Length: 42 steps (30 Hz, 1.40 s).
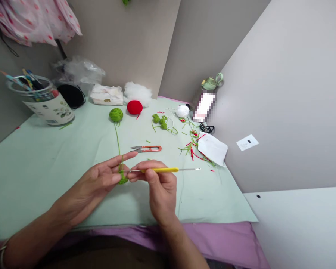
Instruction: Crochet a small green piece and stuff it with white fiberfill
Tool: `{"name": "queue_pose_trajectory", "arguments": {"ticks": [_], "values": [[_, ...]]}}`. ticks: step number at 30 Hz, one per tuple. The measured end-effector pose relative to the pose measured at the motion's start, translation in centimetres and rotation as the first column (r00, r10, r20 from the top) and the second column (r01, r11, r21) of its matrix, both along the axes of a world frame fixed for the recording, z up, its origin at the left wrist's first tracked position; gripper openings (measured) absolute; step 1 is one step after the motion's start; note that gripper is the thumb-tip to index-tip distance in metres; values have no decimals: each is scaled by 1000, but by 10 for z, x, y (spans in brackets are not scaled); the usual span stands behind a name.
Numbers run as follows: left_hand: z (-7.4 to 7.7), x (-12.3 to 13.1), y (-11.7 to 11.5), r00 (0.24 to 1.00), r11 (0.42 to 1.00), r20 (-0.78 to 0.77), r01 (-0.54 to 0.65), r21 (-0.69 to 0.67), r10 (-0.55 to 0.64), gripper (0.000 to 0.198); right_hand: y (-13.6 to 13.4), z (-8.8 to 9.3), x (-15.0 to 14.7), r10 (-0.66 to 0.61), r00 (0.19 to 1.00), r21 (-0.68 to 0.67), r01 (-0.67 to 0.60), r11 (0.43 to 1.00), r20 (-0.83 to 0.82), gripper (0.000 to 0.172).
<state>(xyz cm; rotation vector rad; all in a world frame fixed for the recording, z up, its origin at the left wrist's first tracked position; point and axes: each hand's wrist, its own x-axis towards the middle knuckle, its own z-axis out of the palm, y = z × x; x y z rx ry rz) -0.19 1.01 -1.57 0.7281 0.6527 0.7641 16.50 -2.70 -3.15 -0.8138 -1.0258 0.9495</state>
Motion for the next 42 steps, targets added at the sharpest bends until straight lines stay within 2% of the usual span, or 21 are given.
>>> {"name": "queue_pose_trajectory", "arguments": {"ticks": [6,8,10,14,18,21,23,25,26,27,30,33,42], "values": [[-4,-5,1,990,993,90,115,-28,-112,50,2,5,7,61,993,-119,-73,990,-99,21],[-3,-6,0,992,995,80,103,-21,-101,49,1,4,7,100,982,-156,-125,980,-158,22],[-2,-4,-2,999,999,32,32,-3,-32,45,0,2,6,125,977,-148,-152,977,-175,20],[-3,3,-6,981,983,-107,-153,100,163,44,0,-5,0,65,998,-71,-64,995,7,15],[-7,4,-7,965,974,-184,-154,168,185,42,2,-7,-3,5,997,-88,2,996,81,21],[-6,5,-7,968,973,-147,-180,144,201,37,0,-5,-5,-57,984,-14,60,998,169,19],[-6,7,-7,972,975,-97,-206,81,213,40,-3,-4,-6,-171,911,123,134,983,374,18],[-6,8,-5,983,984,-42,-179,2,179,43,-7,-4,-6,-302,766,288,158,944,568,26],[-6,8,-4,989,988,-11,-148,-39,148,42,-8,-5,-5,-343,713,343,151,927,612,32],[-6,7,-3,994,991,19,-110,-75,112,41,-8,-5,-5,-357,701,368,143,919,617,35],[-7,3,0,997,992,55,-49,-120,56,37,-6,-1,-2,-283,831,283,159,946,478,33],[-6,0,1,996,994,19,-85,-62,86,36,-2,4,-2,-189,920,166,138,976,344,24],[-2,2,-4,982,984,-76,-175,10,176,34,-1,2,-7,-194,935,151,154,976,297,24]]}}
